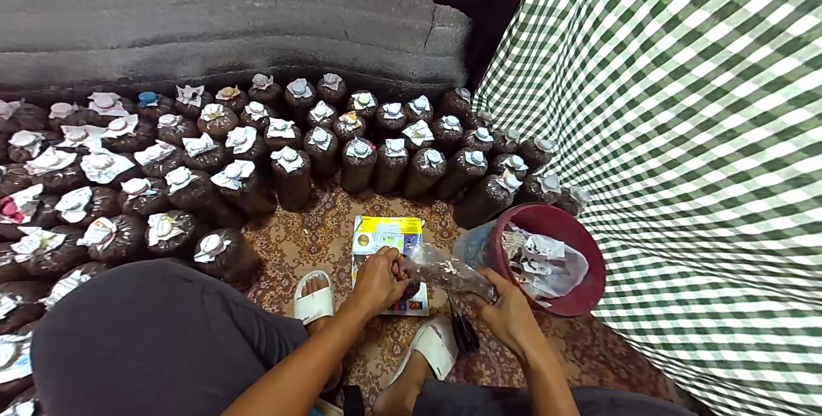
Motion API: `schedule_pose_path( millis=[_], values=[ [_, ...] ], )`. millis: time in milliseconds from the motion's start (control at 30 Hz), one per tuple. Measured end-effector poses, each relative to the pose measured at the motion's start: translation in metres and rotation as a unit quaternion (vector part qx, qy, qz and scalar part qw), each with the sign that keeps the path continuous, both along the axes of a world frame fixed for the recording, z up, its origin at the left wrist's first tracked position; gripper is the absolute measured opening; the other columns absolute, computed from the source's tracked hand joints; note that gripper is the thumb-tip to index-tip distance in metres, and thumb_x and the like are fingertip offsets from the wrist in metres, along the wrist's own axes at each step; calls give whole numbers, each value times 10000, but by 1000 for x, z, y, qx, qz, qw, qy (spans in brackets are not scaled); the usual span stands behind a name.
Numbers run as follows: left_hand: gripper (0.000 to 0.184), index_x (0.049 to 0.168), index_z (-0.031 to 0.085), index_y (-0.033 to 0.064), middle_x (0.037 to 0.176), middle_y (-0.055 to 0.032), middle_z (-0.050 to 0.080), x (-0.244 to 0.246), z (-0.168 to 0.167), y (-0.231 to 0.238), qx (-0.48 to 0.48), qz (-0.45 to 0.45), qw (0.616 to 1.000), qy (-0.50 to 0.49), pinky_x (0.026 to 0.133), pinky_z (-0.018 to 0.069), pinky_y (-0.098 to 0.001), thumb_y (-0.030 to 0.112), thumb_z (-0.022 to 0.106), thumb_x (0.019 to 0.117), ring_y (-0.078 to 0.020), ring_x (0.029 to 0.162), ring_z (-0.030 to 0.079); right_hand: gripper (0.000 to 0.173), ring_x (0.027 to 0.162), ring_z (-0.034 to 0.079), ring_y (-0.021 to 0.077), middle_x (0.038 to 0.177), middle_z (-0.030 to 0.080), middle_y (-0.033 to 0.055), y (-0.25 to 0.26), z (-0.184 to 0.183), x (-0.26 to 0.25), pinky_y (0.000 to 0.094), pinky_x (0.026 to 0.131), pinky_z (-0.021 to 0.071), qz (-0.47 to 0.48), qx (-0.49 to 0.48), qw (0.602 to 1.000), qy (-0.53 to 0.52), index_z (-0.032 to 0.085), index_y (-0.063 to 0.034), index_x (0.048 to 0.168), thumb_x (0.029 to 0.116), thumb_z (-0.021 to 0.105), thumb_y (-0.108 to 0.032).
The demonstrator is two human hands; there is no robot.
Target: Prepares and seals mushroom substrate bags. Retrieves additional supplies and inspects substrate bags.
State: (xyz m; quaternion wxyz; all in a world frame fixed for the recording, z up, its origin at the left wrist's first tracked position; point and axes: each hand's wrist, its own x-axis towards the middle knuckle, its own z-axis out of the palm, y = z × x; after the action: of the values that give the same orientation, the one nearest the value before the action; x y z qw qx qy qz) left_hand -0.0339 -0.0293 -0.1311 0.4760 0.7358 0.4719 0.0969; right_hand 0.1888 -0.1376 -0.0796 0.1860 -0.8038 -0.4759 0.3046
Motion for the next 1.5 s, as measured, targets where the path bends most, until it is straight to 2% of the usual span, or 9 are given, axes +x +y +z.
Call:
schedule_pose_path(
  millis=[233,433,600,733,833,1100,1233,1333,1500],
  values=[
    [370,1214,645,49,1154,-119,648,-11,22,14,-21,-29,999,15,888,563,-422,83,728,855,-240,982,666,527,984,706,140,1183,695,118,1,-21,-3,304,836,611,-107,-2,946,306,579,6,1356,855,735,54],
    [511,1334,622,102,1251,-42,666,-15,76,20,-56,-60,995,-50,905,571,-358,293,734,874,-151,1032,676,512,921,728,228,1056,713,154,7,-15,-29,409,834,632,-197,83,765,608,506,33,1268,799,698,104],
    [248,1037,701,61,898,8,695,16,95,13,-48,-5,991,-122,756,574,-247,237,756,871,-62,802,669,467,950,732,252,1055,723,179,24,3,-48,450,875,616,-204,128,654,717,531,28,1232,807,725,34],
    [127,989,709,49,875,-36,700,39,108,60,-21,24,994,-103,724,584,-321,136,745,904,-121,758,674,775,1112,683,233,1331,623,147,31,10,-32,394,920,605,-165,136,811,545,379,1,1517,867,750,-198],
    [135,1003,722,21,887,-109,712,64,102,129,74,22,996,-47,745,584,-445,116,748,911,-214,784,686,573,1115,682,219,1331,643,124,25,14,-23,381,890,601,-145,124,898,396,551,-33,1418,905,727,-218],
    [306,1072,700,-44,1120,-305,668,155,74,272,143,25,969,198,918,472,-701,231,693,938,-484,1110,632,342,1072,701,175,1232,687,113,22,15,-24,323,906,604,-58,109,947,296,678,-31,1268,940,670,-128],
    [493,1327,594,-13,1343,-254,585,152,72,248,214,55,961,168,975,499,-625,190,733,900,-424,1203,610,296,910,734,125,1079,750,38,20,6,-15,340,823,618,-77,58,978,187,695,-113,1275,1006,588,-179],
    [366,1295,619,9,1206,-183,668,103,82,180,250,38,966,48,924,567,-538,164,660,966,-319,1052,689,280,804,725,126,947,760,-6,22,-3,-15,381,771,605,-82,24,986,141,714,-159,1246,1032,555,-247],
    [292,1190,711,73,1053,-72,725,11,60,47,-15,-14,996,92,854,588,-413,256,629,978,-188,900,709,402,821,719,252,913,749,67,37,-15,-45,517,798,569,-3,-55,993,108,705,-116,1238,1025,591,-437]
  ],
)
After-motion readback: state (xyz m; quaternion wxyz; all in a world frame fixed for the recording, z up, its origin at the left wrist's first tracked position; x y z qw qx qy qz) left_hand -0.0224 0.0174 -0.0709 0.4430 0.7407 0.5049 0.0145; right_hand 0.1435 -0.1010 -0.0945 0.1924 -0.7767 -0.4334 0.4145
